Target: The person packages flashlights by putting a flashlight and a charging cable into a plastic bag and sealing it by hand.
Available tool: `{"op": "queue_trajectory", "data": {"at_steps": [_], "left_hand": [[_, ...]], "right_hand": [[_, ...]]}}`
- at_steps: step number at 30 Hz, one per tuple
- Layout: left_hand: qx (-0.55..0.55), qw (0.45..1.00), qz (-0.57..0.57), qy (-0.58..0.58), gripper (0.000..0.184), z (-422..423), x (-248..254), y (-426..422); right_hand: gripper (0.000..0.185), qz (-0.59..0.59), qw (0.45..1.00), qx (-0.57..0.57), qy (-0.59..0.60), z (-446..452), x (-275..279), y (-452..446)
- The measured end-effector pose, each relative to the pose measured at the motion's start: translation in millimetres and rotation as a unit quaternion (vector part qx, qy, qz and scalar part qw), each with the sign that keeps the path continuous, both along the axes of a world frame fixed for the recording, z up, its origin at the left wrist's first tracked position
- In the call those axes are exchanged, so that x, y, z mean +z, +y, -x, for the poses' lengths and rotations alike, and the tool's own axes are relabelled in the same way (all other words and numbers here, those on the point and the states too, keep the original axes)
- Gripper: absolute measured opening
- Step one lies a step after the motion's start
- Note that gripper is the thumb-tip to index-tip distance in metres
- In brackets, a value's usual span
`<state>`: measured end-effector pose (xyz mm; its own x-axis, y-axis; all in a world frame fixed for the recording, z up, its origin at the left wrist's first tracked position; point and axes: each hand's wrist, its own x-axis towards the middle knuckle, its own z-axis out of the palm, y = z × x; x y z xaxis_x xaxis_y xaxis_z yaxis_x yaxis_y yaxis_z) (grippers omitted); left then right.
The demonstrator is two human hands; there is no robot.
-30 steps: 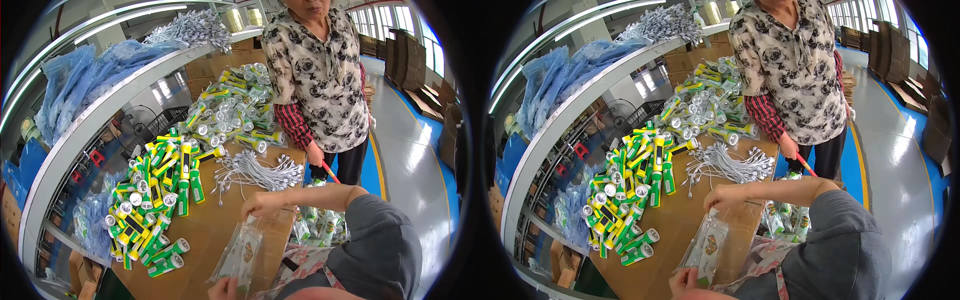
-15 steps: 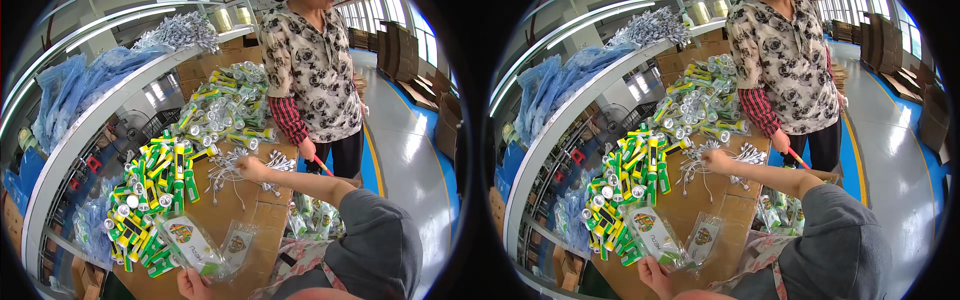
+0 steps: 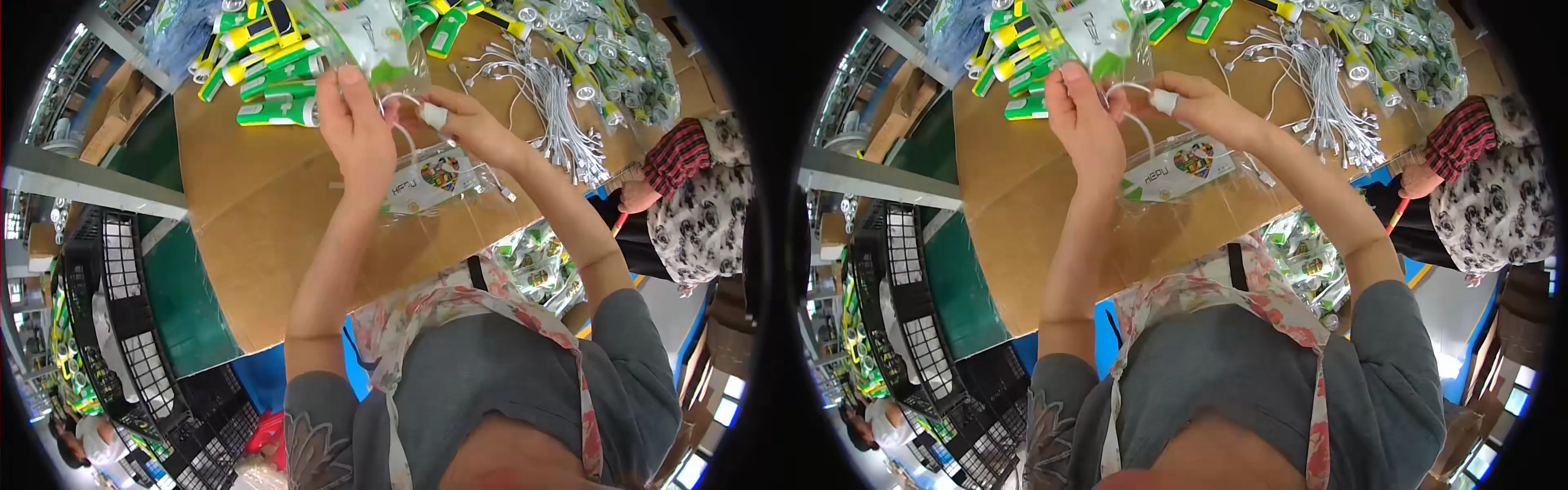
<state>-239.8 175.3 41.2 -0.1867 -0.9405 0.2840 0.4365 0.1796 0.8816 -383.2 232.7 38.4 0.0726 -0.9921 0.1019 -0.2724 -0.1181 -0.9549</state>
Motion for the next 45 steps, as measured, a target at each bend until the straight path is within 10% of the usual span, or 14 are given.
{"op": "queue_trajectory", "data": {"at_steps": [3,6,8,11,17,21,26,29,34,38,41,45], "left_hand": [[0.059,0.995,0.079,0.015,0.02,-7.4,-3.6,-14.2],[0.163,0.906,0.283,-0.27,0.018,-67.5,-14.5,-35.1],[0.167,0.94,0.116,-0.275,0.019,-90.6,-16.8,-25.2],[0.255,0.944,0.019,-0.207,0.022,-134.3,-4.5,-30.9],[0.316,0.829,0.267,-0.376,0.019,-182.2,-4.0,-1.9],[0.22,0.917,0.175,-0.283,0.02,-201.7,12.7,28.5],[0.134,0.917,0.226,-0.301,0.022,-207.7,27.0,41.2],[0.042,0.959,0.177,-0.218,0.015,-196.2,25.9,52.8],[-0.177,0.911,0.056,-0.368,0.005,-184.2,33.4,52.1],[-0.281,0.829,0.186,-0.445,0.006,-127.8,33.8,33.0],[-0.342,0.827,0.216,-0.391,0.011,-84.9,36.8,31.0],[-0.314,0.882,0.144,-0.32,0.017,-57.2,12.8,37.8]], "right_hand": [[0.034,-0.181,0.93,0.047,-0.317,-29.5,-11.2,-13.6],[0.031,-0.183,0.971,0.137,-0.072,-39.2,-10.8,-24.0],[0.029,-0.119,0.958,0.234,0.113,-43.9,-3.3,-41.4],[0.026,0.098,0.96,0.044,0.259,-42.7,-13.6,-121.7],[0.023,0.213,0.844,-0.063,0.489,-129.5,-87.2,-240.6],[0.03,0.088,0.81,0.095,0.573,-148.9,-46.1,-202.8],[0.062,-0.101,0.884,0.074,0.45,-159.2,-78.3,-204.4],[0.062,-0.022,0.9,0.143,0.411,-128.2,-121.9,-214.7],[0.063,-0.158,0.968,0.191,0.049,3.8,-3.1,-107.7],[0.041,0.072,0.94,0.248,-0.222,64.4,47.7,-49.2],[0.049,0.222,0.927,0.268,-0.142,37.5,78.1,-3.2],[0.056,0.002,0.963,0.253,-0.098,34.9,49.5,22.5]]}}
